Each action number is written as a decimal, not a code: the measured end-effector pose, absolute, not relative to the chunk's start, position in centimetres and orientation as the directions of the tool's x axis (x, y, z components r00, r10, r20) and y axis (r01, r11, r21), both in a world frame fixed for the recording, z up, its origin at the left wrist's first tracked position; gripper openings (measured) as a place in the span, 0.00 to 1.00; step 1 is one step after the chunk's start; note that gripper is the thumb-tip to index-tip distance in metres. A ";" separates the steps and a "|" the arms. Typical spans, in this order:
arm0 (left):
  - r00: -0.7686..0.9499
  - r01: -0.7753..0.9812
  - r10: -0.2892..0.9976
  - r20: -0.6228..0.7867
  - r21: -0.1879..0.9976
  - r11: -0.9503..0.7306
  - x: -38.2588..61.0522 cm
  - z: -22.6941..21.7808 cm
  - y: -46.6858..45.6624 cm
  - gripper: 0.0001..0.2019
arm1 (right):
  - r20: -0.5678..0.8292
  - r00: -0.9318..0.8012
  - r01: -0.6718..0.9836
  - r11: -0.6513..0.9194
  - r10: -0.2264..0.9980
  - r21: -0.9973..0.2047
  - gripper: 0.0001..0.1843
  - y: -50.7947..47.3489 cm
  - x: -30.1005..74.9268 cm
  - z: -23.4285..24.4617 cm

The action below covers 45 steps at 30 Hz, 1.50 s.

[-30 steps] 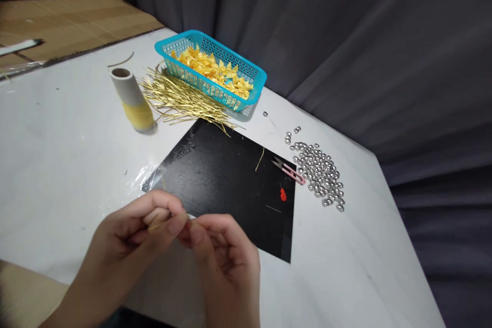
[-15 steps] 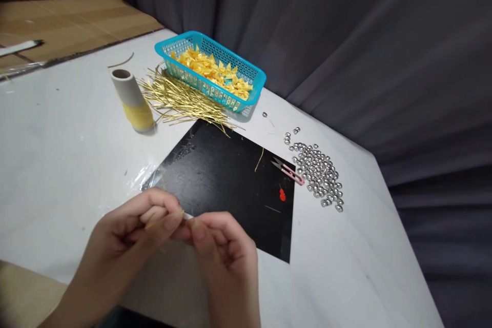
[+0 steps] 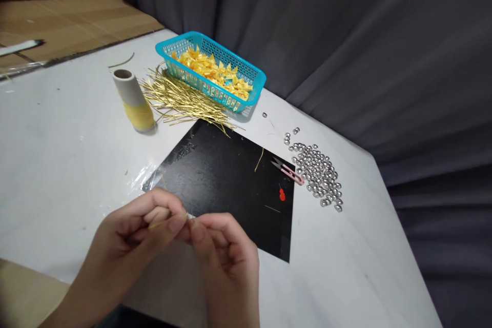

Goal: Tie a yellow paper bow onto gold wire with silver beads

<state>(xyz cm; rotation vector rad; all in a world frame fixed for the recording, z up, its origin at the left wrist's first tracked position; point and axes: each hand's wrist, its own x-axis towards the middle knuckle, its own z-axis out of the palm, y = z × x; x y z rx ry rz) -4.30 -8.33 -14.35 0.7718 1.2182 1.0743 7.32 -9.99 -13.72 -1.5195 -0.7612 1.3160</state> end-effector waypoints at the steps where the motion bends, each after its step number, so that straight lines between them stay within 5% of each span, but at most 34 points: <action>1: 0.000 -0.229 0.938 -0.346 0.914 0.336 -4.3 -14.3 -8.3 0.12 | -0.360 0.231 -0.109 -0.343 0.904 -0.933 0.10 -10.0 7.3 -13.7; 16: 0.007 -0.212 0.936 -0.351 0.915 0.344 -4.4 -14.7 -8.5 0.12 | -0.284 0.189 0.032 -0.295 0.940 -0.955 0.11 -10.1 7.8 -13.7; 45: 0.046 -0.237 0.927 -0.373 0.897 0.373 -4.8 -14.3 -8.3 0.12 | -0.272 0.161 0.004 -0.276 0.949 -0.961 0.09 -10.3 7.9 -13.9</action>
